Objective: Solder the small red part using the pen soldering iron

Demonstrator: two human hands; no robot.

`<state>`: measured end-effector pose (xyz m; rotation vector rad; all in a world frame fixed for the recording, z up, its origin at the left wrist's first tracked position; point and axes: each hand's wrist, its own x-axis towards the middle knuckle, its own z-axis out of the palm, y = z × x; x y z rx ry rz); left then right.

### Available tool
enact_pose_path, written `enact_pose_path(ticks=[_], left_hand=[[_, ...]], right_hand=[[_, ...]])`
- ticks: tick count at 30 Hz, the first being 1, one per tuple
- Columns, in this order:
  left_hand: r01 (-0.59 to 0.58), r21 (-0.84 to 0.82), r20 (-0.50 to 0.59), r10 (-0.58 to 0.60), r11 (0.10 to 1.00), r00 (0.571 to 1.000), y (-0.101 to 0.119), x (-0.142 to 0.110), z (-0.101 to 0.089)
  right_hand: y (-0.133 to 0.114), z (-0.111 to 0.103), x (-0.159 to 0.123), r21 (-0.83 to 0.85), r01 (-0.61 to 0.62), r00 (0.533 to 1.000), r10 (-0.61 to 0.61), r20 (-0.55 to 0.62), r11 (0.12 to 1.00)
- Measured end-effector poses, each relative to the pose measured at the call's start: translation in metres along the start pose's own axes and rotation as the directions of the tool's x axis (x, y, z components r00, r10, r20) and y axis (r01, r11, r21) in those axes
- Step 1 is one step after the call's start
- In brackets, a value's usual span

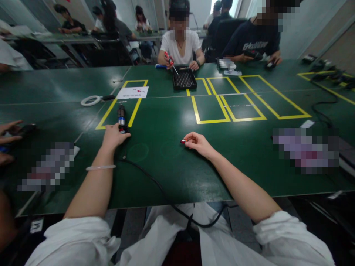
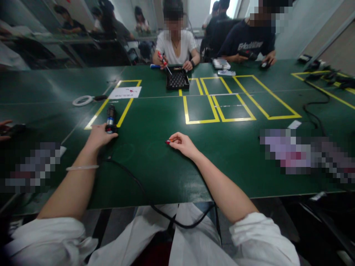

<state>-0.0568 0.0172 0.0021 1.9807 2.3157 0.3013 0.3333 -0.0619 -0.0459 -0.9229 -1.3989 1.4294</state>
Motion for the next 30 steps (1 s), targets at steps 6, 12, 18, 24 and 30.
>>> enact_pose_path(ticks=[6, 12, 18, 24, 30], left_hand=[[-0.044, -0.003, -0.01, 0.044, 0.999, 0.999, 0.066, -0.032, 0.014], [-0.298, -0.01, 0.003, 0.298, 0.954, 0.955, 0.137, -0.076, 0.023], [-0.438, -0.007, 0.028, 0.438, 0.899, 0.899, 0.191, -0.113, 0.028], [-0.482, -0.007, 0.04, 0.482, 0.876, 0.875, 0.207, -0.13, 0.029], [-0.492, 0.022, 0.019, 0.492, 0.87, 0.871, 0.204, -0.136, 0.032]], right_hand=[[0.003, -0.001, 0.002, 0.01, 0.013, 0.999, -0.013, -0.036, 1.0], [0.003, -0.005, 0.001, -0.212, 0.084, 0.988, -0.11, -0.113, 0.974], [-0.006, -0.005, -0.004, -0.523, 0.083, 0.969, -0.19, -0.155, 0.848], [-0.004, -0.005, -0.005, -0.616, 0.072, 0.972, -0.194, -0.134, 0.785], [-0.006, -0.005, -0.007, -0.745, 0.117, 0.97, -0.236, -0.056, 0.657]])
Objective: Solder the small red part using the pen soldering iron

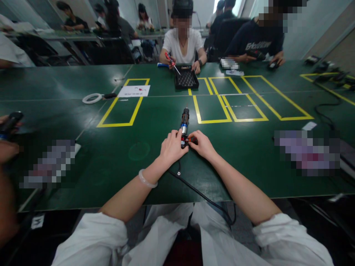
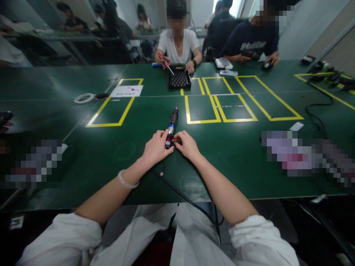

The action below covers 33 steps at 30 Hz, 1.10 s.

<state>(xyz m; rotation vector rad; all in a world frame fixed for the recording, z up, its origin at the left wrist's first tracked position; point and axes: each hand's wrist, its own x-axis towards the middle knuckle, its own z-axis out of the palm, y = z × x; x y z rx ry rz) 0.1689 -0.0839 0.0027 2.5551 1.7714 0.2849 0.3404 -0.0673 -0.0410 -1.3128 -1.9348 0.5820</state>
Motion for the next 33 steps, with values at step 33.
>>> enact_pose_path(ticks=[33], left_hand=[[0.043, 0.085, -0.015, -0.041, 0.996, 0.999, -0.041, 0.003, -0.005]], right_hand=[[-0.007, -0.001, -0.004, 0.336, -0.004, 1.0, 0.0, 0.012, 0.942]])
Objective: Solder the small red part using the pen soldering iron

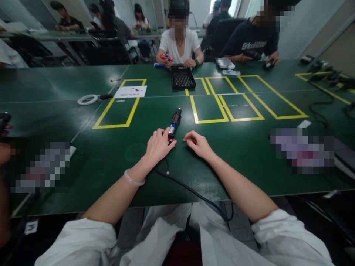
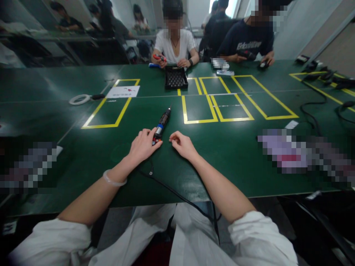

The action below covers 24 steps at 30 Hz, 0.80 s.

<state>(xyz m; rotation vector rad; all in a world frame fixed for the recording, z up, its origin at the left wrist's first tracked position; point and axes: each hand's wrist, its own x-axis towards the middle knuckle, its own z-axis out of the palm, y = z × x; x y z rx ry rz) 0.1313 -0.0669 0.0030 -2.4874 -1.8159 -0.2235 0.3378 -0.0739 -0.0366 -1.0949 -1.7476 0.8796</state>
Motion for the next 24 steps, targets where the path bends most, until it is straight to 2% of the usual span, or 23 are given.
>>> enact_pose_path(ticks=[4, 8, 12, 15, 17, 19, 22, 24], left_hand=[[0.086, 0.025, 0.024, -0.087, 0.996, 0.996, -0.042, -0.003, -0.004], [0.21, 0.037, 0.045, -0.212, 0.977, 0.976, -0.101, -0.004, -0.007], [0.345, 0.045, 0.082, -0.347, 0.938, 0.934, -0.164, -0.003, -0.01], [0.43, 0.089, 0.11, -0.438, 0.898, 0.892, -0.201, -0.002, -0.014], [0.467, 0.124, 0.111, -0.48, 0.876, 0.87, -0.215, -0.003, -0.019], [0.485, 0.159, 0.057, -0.498, 0.86, 0.865, -0.219, -0.005, -0.022], [0.484, 0.227, -0.083, -0.478, 0.845, 0.874, -0.21, -0.009, -0.024], [0.479, 0.268, -0.113, -0.466, 0.836, 0.877, -0.201, -0.011, -0.024]], right_hand=[[0.001, -0.001, 0.0, -0.004, -0.015, 1.0, 0.015, 0.0, 1.0], [0.0, 0.0, 0.001, -0.012, -0.019, 1.0, 0.019, 0.006, 1.0], [-0.002, 0.001, 0.001, -0.033, -0.031, 0.999, 0.032, 0.025, 0.999], [-0.003, 0.002, 0.001, -0.053, -0.025, 0.999, 0.027, 0.032, 0.998], [-0.002, 0.001, 0.0, -0.061, -0.019, 0.999, 0.021, 0.035, 0.998], [-0.002, 0.001, 0.0, -0.068, -0.011, 0.999, 0.014, 0.039, 0.998], [-0.002, 0.002, 0.0, -0.08, -0.001, 0.999, 0.005, 0.047, 0.997], [-0.002, 0.002, 0.0, -0.085, 0.001, 0.999, 0.004, 0.053, 0.996]])
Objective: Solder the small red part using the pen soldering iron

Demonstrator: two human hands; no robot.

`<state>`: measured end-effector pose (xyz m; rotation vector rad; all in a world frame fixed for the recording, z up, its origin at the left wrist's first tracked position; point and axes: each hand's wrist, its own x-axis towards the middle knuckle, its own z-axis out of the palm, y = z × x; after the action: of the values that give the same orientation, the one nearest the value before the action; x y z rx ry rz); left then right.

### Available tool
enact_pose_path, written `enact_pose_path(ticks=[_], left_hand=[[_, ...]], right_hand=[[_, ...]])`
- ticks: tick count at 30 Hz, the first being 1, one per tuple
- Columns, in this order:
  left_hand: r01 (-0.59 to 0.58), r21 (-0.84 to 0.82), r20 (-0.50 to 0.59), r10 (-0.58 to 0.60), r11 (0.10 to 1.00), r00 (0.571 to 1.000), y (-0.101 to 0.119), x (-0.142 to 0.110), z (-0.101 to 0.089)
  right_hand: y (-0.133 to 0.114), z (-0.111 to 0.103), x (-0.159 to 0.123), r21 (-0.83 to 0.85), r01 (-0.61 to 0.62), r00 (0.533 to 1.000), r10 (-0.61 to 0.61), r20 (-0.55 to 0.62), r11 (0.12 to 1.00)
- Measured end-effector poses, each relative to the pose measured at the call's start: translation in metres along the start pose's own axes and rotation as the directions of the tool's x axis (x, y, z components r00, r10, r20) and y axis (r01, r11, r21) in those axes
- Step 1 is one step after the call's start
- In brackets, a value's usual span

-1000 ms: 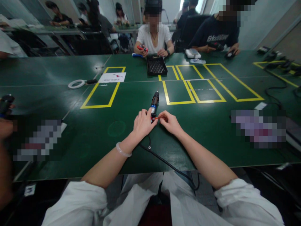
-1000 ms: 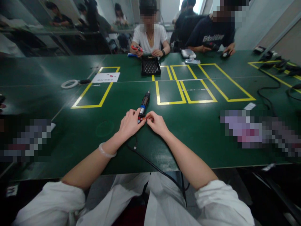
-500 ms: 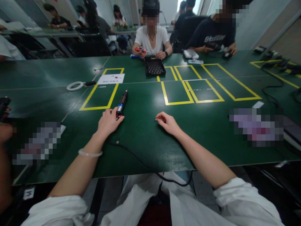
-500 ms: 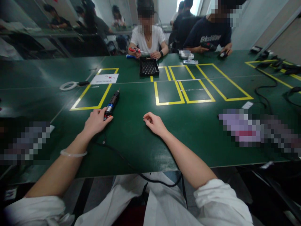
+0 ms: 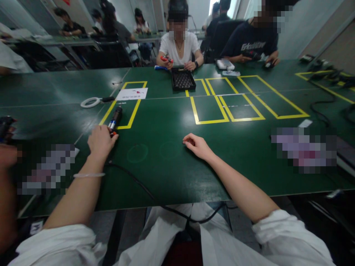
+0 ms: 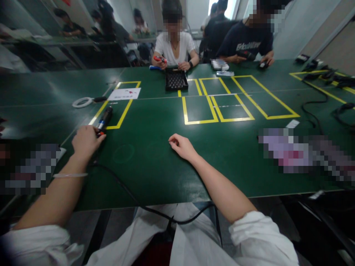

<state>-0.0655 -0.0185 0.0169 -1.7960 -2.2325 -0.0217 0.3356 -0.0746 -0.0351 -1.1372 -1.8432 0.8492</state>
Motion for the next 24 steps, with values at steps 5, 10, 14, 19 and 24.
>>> enact_pose_path(ticks=[5, 10, 14, 19, 24], left_hand=[[0.041, -0.006, 0.069, -0.041, 0.999, 0.997, 0.007, -0.001, -0.009], [0.021, -0.121, -0.035, -0.026, 0.992, 0.999, 0.025, -0.002, -0.032], [-0.214, -0.574, -0.064, 0.217, 0.791, 0.974, 0.079, -0.019, -0.05], [-0.222, -0.94, -0.003, 0.643, 0.259, 0.766, 0.16, -0.046, -0.057], [-0.075, -0.989, 0.026, 0.652, 0.127, 0.758, 0.195, -0.063, -0.041]], right_hand=[[-0.001, -0.001, 0.0, -0.018, 0.007, 1.0, -0.007, 0.008, 1.0], [-0.004, 0.0, 0.0, -0.024, 0.005, 1.0, -0.004, 0.021, 1.0], [-0.004, 0.001, 0.0, -0.005, -0.003, 1.0, 0.003, 0.021, 1.0], [0.003, 0.001, 0.001, 0.145, -0.058, 0.998, 0.053, 0.035, 0.988], [0.009, 0.002, 0.006, 0.347, -0.113, 0.994, 0.107, 0.038, 0.931]])
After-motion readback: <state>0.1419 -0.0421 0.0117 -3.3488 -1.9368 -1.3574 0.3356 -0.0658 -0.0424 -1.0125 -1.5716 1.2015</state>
